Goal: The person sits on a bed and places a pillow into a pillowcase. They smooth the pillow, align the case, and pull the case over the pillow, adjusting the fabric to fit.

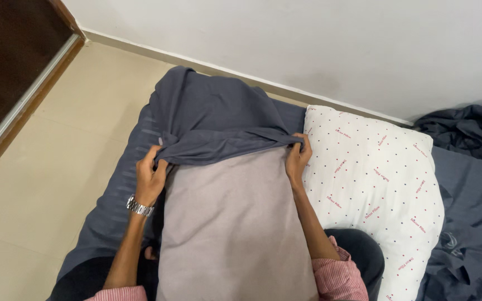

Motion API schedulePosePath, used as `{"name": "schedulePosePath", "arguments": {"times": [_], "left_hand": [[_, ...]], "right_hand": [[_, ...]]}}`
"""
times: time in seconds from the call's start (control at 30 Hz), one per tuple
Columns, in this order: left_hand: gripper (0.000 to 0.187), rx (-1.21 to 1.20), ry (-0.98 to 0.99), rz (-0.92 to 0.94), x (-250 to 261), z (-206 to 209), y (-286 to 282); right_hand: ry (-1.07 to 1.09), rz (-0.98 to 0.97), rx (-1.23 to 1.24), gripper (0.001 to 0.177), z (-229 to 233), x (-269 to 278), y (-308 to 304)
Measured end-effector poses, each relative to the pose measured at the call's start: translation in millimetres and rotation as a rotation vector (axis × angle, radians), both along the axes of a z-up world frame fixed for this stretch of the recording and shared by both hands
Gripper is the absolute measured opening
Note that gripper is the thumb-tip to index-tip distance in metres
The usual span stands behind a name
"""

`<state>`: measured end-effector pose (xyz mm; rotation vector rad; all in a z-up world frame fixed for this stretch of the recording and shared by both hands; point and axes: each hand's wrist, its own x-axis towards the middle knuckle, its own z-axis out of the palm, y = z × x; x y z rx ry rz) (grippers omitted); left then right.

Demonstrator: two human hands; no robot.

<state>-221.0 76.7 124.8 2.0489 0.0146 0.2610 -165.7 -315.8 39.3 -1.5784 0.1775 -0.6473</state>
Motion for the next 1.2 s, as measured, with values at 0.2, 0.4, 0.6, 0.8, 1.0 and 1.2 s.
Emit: {"name": "schedulePosePath", "arguments": {"times": [0.2,0.4,0.6,0.8,1.0,1.2], "left_hand": [[0.017,-0.071,0.014,-0.464,-28.9,55.5,-0.8],[0.013,-0.045,0.092,-0.771,-49.6,70.3,-10.8],[0.018,-0.31,0.042,-0.258,-15.1,28.2,21.3],[0.031,-0.546,-0.074,-0.109,6.2,-8.6,10.9],[0.05,-1.258,-0.131,-0.531,-6.5,48.7,-33.2],[0.063,-1.267,-0.143,-0.828,-11.7,107.5,-54.5]], "right_hand": [[-0.012,-0.115,0.04,0.027,-2.6,-13.2,5.5],[-0.147,-0.104,-0.084,0.026,-13.6,-16.2,1.6],[0.172,-0.034,0.078,0.019,15.4,-6.9,4.9],[-0.07,0.009,-0.284,0.022,44.1,-14.1,10.2],[-0.14,0.068,0.306,0.015,72.7,-5.1,1.6],[-0.255,0.134,0.638,0.018,151.3,-37.1,-23.9]]}}
